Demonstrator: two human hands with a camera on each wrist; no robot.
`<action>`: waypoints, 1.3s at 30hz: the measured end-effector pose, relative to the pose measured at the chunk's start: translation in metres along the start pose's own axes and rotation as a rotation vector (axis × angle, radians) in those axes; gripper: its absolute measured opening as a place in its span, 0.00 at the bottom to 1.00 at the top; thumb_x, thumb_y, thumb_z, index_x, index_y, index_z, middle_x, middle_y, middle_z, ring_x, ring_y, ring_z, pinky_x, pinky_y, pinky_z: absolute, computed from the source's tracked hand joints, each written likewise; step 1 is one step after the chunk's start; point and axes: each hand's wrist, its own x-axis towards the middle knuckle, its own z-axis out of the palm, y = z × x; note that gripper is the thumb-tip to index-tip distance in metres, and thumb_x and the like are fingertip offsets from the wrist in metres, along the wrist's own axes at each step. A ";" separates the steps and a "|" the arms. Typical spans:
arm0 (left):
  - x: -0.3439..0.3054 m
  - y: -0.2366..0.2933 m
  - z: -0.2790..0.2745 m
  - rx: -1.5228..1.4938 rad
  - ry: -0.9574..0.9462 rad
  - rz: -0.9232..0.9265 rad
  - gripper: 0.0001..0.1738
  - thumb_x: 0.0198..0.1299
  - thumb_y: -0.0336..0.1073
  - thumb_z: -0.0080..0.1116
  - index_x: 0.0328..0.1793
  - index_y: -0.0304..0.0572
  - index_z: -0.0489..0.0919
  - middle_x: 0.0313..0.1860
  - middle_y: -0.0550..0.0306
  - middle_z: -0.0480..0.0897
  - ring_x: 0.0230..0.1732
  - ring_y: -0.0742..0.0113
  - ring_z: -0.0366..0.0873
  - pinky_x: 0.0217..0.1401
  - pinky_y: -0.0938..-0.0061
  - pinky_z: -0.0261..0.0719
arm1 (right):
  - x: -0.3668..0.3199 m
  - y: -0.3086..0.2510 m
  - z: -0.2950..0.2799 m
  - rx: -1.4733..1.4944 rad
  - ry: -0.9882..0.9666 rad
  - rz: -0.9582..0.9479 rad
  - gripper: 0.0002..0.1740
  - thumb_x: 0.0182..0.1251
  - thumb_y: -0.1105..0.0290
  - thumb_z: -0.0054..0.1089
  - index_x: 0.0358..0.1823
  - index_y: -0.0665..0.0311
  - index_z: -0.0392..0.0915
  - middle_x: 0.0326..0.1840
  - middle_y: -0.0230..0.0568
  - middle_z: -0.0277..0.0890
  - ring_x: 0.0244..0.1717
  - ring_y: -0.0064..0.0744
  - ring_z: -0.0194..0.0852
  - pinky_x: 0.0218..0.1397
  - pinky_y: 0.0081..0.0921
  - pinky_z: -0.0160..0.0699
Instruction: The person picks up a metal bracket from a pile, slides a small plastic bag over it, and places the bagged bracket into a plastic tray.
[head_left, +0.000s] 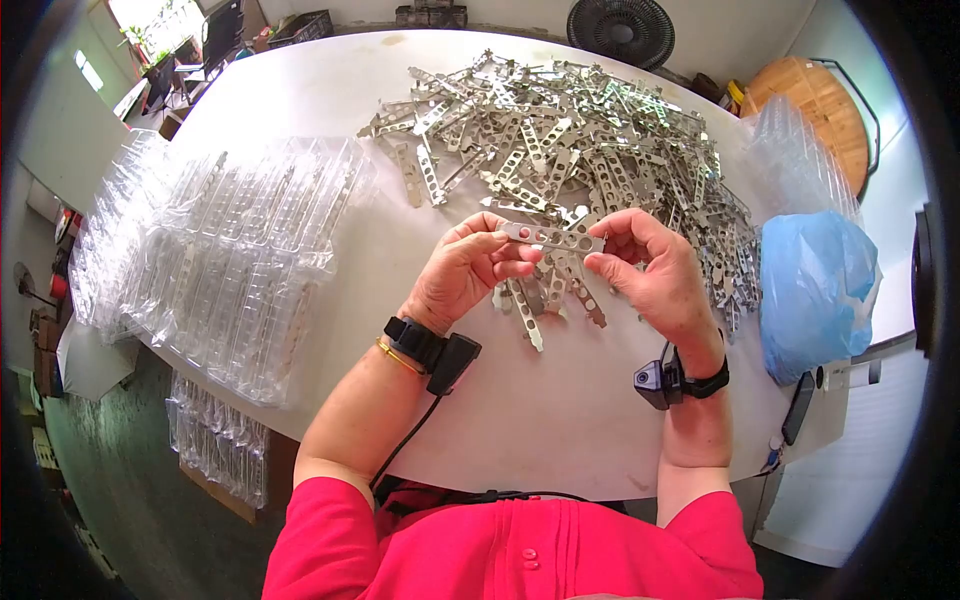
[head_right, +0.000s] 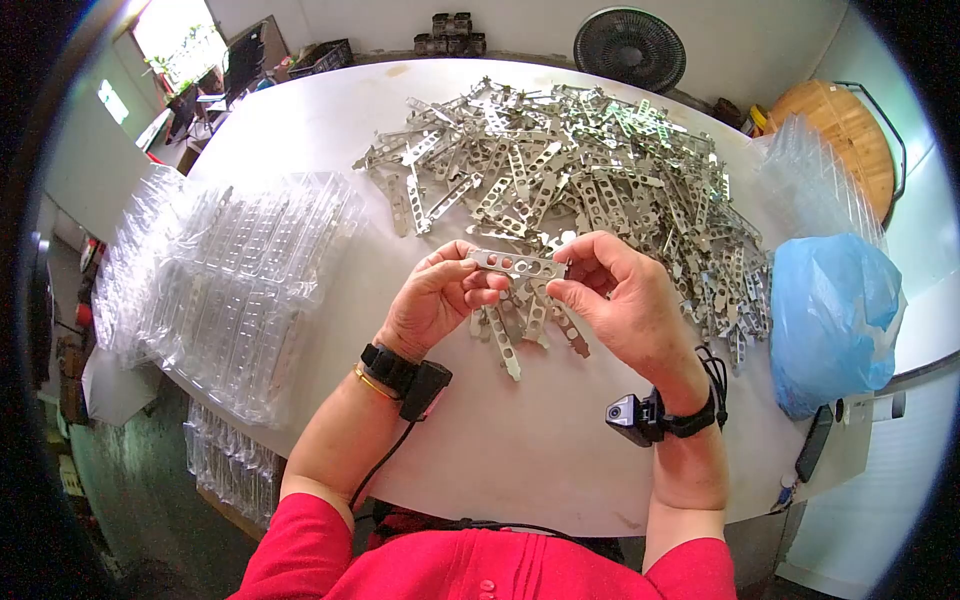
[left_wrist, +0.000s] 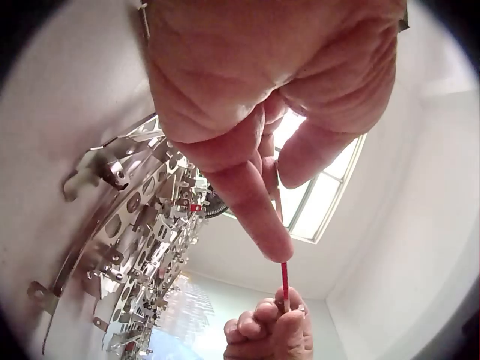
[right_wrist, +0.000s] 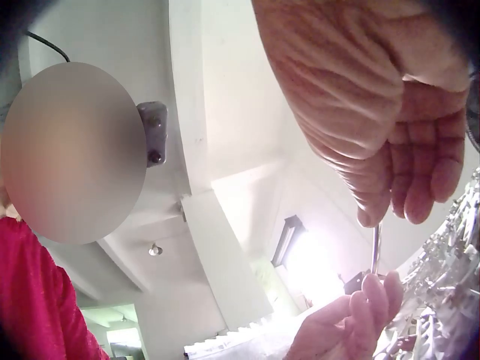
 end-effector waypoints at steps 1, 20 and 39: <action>0.000 0.000 0.001 -0.001 0.007 0.007 0.06 0.71 0.26 0.47 0.50 0.35 0.73 0.55 0.35 0.81 0.50 0.53 0.86 0.52 0.65 0.88 | 0.000 0.001 0.000 -0.002 -0.004 -0.003 0.12 0.65 0.76 0.69 0.47 0.66 0.78 0.32 0.29 0.81 0.33 0.13 0.78 0.37 0.16 0.77; 0.000 0.000 -0.005 -0.031 -0.022 0.037 0.07 0.73 0.28 0.48 0.52 0.38 0.75 0.54 0.35 0.82 0.48 0.53 0.86 0.50 0.64 0.87 | -0.001 0.002 0.006 -0.063 -0.031 -0.010 0.14 0.62 0.74 0.72 0.45 0.67 0.78 0.30 0.32 0.83 0.31 0.15 0.80 0.35 0.18 0.78; 0.000 0.002 0.001 -0.013 -0.045 0.069 0.05 0.72 0.29 0.50 0.50 0.40 0.75 0.61 0.37 0.78 0.51 0.55 0.85 0.49 0.64 0.87 | -0.002 0.010 0.014 -0.060 -0.059 0.017 0.09 0.70 0.69 0.65 0.40 0.68 0.77 0.23 0.30 0.78 0.25 0.13 0.74 0.26 0.19 0.70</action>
